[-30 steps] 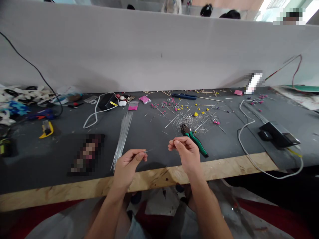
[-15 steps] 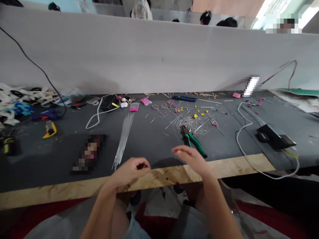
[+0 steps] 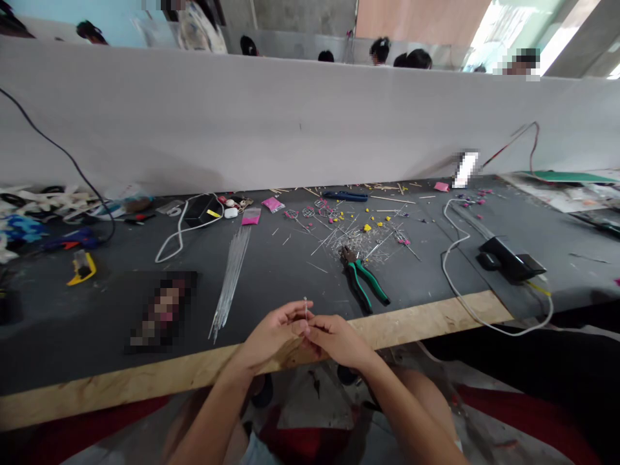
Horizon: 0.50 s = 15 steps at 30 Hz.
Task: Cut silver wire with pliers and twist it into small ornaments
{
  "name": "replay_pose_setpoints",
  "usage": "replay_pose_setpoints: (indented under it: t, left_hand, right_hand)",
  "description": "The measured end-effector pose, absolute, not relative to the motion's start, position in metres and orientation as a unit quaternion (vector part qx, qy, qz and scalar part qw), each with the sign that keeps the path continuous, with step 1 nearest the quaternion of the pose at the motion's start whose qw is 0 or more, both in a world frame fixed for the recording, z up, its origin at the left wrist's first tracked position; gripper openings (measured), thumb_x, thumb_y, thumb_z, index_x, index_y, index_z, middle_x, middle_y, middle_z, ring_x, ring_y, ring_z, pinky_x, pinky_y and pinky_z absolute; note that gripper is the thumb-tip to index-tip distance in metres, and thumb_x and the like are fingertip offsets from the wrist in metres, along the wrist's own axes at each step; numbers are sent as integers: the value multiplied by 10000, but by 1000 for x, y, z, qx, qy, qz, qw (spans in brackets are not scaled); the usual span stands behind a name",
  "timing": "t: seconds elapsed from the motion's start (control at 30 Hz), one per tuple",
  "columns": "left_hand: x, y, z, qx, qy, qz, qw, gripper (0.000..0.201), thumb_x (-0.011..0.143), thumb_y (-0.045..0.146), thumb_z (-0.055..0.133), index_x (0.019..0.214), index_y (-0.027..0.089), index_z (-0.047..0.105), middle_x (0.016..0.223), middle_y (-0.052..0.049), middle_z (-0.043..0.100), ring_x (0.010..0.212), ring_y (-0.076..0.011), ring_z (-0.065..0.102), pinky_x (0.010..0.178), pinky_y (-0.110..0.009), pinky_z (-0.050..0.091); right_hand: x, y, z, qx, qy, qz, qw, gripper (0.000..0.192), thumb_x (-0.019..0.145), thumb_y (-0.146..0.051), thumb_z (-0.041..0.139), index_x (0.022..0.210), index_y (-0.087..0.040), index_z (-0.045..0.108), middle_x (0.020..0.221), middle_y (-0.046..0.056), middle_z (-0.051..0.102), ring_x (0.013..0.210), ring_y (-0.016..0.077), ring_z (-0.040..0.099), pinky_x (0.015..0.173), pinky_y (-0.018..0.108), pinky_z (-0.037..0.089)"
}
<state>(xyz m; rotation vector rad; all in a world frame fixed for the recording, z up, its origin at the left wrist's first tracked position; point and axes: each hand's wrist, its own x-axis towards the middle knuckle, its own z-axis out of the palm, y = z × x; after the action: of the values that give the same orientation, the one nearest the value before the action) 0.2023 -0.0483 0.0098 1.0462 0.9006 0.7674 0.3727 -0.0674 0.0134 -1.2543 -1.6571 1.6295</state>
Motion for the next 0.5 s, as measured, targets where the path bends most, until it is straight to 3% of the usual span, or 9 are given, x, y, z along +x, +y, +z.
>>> replay_pose_setpoints:
  t: [0.1,0.27,0.33,0.4,0.5]
  left_hand:
    - [215,-51,6,418,419,375,713,297,724,396,671,874,140,689,908,-86,679,774,-176,621,688,-282,490]
    - [214,-51,7,327,388,459,729,212,740,358,673,759,148,647,817,-44,682,772,-143,630,730,-270,505]
    - [207,-49,9,331,390,465,723,238,756,383,652,768,148,620,662,-7,627,634,-120,603,616,-249,505]
    - [200,-48,10,349,411,447,714,277,757,418,639,815,148,611,572,30,542,489,-88,515,437,-193,416]
    - [191,-46,11,390,455,413,686,323,757,444,628,871,142,626,567,49,481,418,-47,395,356,-155,249]
  right_hand:
    - [367,-68,16,-449,-592,597,303,330,878,-407,459,751,-168,648,624,-4,602,558,119,530,549,233,432]
    - [391,-51,23,-486,-627,517,320,185,804,-320,571,874,-195,687,826,25,683,751,165,603,707,281,462]
    - [414,-36,21,-562,-597,431,377,224,799,-364,564,921,-203,661,876,34,677,786,179,602,729,304,457]
    - [437,-20,13,-614,-593,312,417,268,780,-375,579,990,-213,615,1076,58,622,965,212,568,855,355,414]
    - [458,-1,-5,-701,-619,198,294,329,670,-402,672,925,-205,603,1119,99,561,1073,302,481,914,448,353]
